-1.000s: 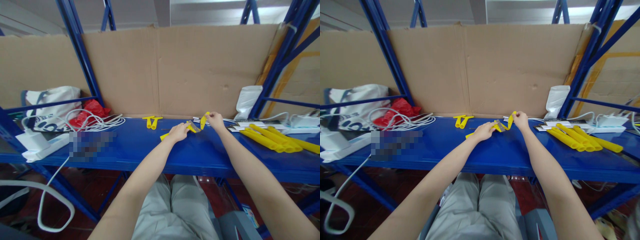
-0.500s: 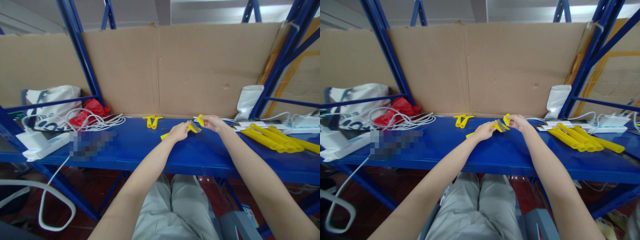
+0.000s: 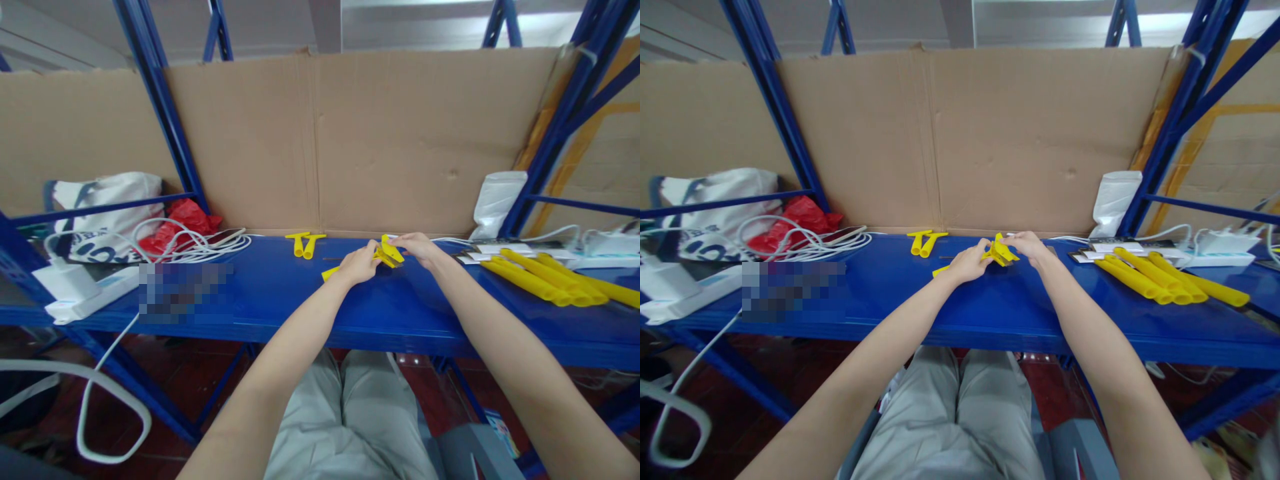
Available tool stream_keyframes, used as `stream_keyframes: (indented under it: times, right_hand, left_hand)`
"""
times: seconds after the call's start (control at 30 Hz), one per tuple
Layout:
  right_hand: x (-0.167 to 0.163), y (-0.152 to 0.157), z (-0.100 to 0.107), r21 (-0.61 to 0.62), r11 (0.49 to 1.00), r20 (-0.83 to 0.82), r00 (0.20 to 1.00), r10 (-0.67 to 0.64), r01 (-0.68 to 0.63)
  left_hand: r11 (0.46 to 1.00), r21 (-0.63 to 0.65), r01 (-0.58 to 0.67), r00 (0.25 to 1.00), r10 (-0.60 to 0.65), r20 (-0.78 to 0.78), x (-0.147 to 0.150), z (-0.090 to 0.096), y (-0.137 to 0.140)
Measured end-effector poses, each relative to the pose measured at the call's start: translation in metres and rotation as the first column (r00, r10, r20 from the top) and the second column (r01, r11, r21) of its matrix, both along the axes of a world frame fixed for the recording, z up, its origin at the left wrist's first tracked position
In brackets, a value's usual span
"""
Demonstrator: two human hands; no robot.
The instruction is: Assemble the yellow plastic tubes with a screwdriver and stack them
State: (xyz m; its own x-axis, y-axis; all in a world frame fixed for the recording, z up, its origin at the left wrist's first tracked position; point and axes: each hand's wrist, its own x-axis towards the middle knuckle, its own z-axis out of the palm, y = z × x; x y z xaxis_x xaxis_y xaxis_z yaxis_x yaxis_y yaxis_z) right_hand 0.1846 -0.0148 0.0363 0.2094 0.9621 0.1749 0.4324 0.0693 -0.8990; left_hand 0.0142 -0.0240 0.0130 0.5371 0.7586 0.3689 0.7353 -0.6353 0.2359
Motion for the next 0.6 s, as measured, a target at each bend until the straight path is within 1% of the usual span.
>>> stream_keyframes:
  times: [0.23, 0.47, 0.6]
  right_hand:
    - [-0.0059, -0.0037, -0.0006, 0.010, 1.000, -0.004, 1.000, 0.005, -0.005]
    - [-0.0097, 0.0024, -0.0032, 0.026, 0.999, -0.019, 0.999, 0.042, -0.041]
    - [-0.0092, 0.0048, -0.0063, 0.072, 0.997, -0.001, 1.000, 0.016, -0.016]
  left_hand:
    - [1.000, 0.021, 0.023, 1.000, -0.023, 0.002, -0.0001, 0.0012, -0.0027]
    - [0.998, 0.047, 0.043, 0.999, -0.044, 0.009, -0.0008, 0.0012, -0.0027]
    - [0.997, 0.047, 0.055, 0.998, -0.056, 0.028, -0.0009, 0.0004, -0.0002]
